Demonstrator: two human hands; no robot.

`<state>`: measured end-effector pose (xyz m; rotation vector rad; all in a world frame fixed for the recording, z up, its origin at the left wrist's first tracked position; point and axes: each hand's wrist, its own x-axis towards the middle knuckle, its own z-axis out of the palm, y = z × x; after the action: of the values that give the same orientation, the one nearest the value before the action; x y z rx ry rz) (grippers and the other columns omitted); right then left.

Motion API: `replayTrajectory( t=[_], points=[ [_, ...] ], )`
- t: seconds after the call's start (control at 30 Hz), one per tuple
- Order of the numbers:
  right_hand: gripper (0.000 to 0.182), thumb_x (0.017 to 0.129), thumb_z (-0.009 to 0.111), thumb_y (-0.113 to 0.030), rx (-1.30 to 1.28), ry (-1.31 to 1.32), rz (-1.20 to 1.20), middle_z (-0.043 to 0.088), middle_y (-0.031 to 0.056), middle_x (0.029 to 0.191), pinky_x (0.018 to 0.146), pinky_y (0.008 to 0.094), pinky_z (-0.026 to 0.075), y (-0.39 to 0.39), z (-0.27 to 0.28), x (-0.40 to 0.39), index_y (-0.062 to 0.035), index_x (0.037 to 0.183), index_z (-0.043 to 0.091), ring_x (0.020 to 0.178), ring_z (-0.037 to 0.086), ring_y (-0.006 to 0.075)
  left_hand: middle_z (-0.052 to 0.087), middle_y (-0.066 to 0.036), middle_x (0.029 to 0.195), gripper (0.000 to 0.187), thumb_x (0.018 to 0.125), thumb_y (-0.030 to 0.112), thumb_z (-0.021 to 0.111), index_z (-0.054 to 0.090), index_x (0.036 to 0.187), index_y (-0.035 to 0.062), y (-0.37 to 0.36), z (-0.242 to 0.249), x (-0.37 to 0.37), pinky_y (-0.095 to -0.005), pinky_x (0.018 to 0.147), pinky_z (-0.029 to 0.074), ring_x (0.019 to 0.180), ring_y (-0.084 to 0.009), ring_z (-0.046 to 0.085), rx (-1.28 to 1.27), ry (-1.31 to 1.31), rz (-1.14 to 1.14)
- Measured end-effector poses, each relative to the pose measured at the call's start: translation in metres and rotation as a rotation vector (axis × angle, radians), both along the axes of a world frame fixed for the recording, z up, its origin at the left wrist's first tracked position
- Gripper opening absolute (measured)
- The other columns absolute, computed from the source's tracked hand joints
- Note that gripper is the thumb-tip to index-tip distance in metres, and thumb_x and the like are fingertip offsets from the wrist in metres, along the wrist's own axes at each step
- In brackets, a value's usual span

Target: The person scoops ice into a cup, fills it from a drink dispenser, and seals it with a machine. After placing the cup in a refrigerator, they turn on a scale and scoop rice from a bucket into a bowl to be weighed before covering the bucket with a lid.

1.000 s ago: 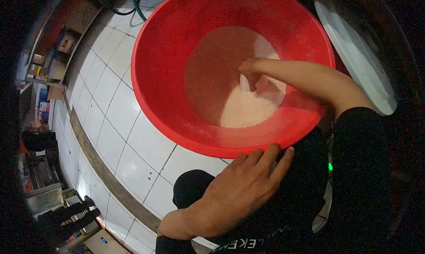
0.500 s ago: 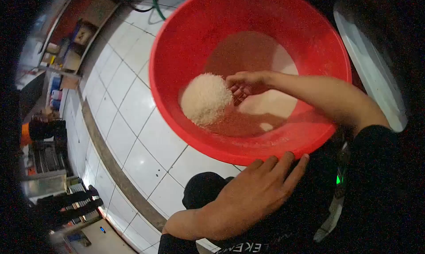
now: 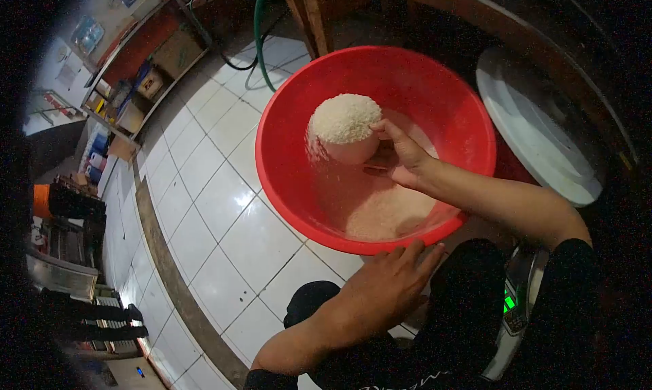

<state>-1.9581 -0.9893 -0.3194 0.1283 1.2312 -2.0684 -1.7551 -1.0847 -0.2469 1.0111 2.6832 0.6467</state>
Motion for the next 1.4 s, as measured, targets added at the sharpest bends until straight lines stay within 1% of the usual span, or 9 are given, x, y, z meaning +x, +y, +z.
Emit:
replayTrajectory(
  t=[0.13,0.2,0.27,0.4,0.8,1.03,1.13,1.23,1.4],
  points=[
    [0.089,0.071,0.076,-0.049,-0.031,0.008,-0.101,0.045,0.0195,0.125,0.101,0.0434,0.042,0.037,0.026,0.017,0.0059,0.131,0.041,0.109,0.052,0.0296,0.048,-0.026,0.122,0.072,0.087,0.022,0.065,0.03,0.145,-0.0022,0.006,-0.003,0.009,-0.0424,0.088,0.053,0.106,-0.0367,0.06,-0.011,0.05,-0.052],
    [0.101,0.072,0.076,-0.047,-0.02,0.005,-0.166,0.043,0.0227,0.129,0.11,0.0454,0.037,0.055,0.037,0.023,0.0124,0.138,0.029,0.121,0.047,0.0335,0.048,-0.027,0.124,0.073,0.088,0.023,0.065,0.029,0.145,-0.0022,0.006,0.006,0.011,-0.0427,0.091,0.052,0.108,-0.0376,0.059,-0.017,0.061,-0.067],
    [0.105,0.071,0.078,-0.047,-0.037,-0.004,-0.178,0.041,0.0232,0.131,0.111,0.0454,0.036,0.071,0.044,0.028,0.0128,0.139,0.025,0.123,0.046,0.0338,0.046,-0.028,0.129,0.074,0.088,0.025,0.065,0.027,0.146,-0.0016,0.006,0.017,0.01,-0.0426,0.097,0.049,0.114,-0.0388,0.057,-0.086,-0.14,-0.095],
    [0.112,0.07,0.078,-0.048,-0.026,-0.005,-0.226,0.037,0.0255,0.134,0.111,0.0442,0.036,0.091,0.056,0.04,0.0144,0.141,0.018,0.126,0.043,0.0347,0.044,-0.028,0.131,0.074,0.089,0.026,0.065,0.027,0.146,-0.0009,0.009,0.013,0.012,-0.0425,0.098,0.049,0.117,-0.0389,0.055,-0.147,-0.134,-0.098],
    [0.117,0.069,0.078,-0.048,-0.027,-0.039,-0.215,0.037,0.0268,0.131,0.111,0.0433,0.035,0.094,0.059,0.054,0.0192,0.14,0.015,0.124,0.044,0.0339,0.05,-0.027,0.122,0.071,0.089,0.025,0.064,0.03,0.145,-0.0011,0.014,0.012,0.017,-0.0435,0.094,0.049,0.11,-0.04,0.057,-0.154,-0.108,-0.074],
    [0.115,0.069,0.078,-0.048,-0.058,-0.046,-0.24,0.038,0.0267,0.13,0.111,0.0422,0.035,0.097,0.065,0.066,0.0167,0.141,0.017,0.124,0.044,0.033,0.049,-0.029,0.125,0.07,0.089,0.025,0.064,0.031,0.143,-0.0016,0.004,0.014,0.021,-0.0458,0.095,0.048,0.109,-0.0419,0.057,-0.1,-0.113,-0.057],
    [0.107,0.072,0.077,-0.048,-0.076,-0.023,-0.269,0.043,0.0258,0.128,0.11,0.0421,0.036,0.112,0.08,0.083,0.0142,0.14,0.022,0.121,0.048,0.0335,0.047,-0.03,0.129,0.069,0.088,0.026,0.064,0.031,0.143,-0.0003,-0.001,0.016,0.022,-0.0466,0.095,0.048,0.109,-0.0431,0.057,-0.102,-0.157,-0.051],
    [0.081,0.079,0.069,-0.048,-0.134,0.012,-0.328,0.054,0.0205,0.121,0.106,0.0429,0.041,0.145,0.092,0.104,0.0084,0.131,0.042,0.112,0.056,0.0313,0.047,-0.03,0.13,0.07,0.087,0.026,0.065,0.032,0.144,0.002,-0.001,0.013,0.022,-0.0469,0.094,0.048,0.108,-0.0434,0.057,-0.081,-0.135,-0.047],
    [0.077,0.079,0.071,-0.045,-0.191,0.039,-0.489,0.053,0.0196,0.124,0.104,0.0489,0.044,0.215,0.098,0.162,0.0063,0.13,0.043,0.114,0.055,0.0338,0.051,-0.027,0.128,0.071,0.083,0.024,0.07,0.036,0.143,0.0048,-0.003,0.028,0.017,-0.0478,0.094,0.047,0.109,-0.0435,0.057,-0.127,-0.234,0.017]
  ],
)
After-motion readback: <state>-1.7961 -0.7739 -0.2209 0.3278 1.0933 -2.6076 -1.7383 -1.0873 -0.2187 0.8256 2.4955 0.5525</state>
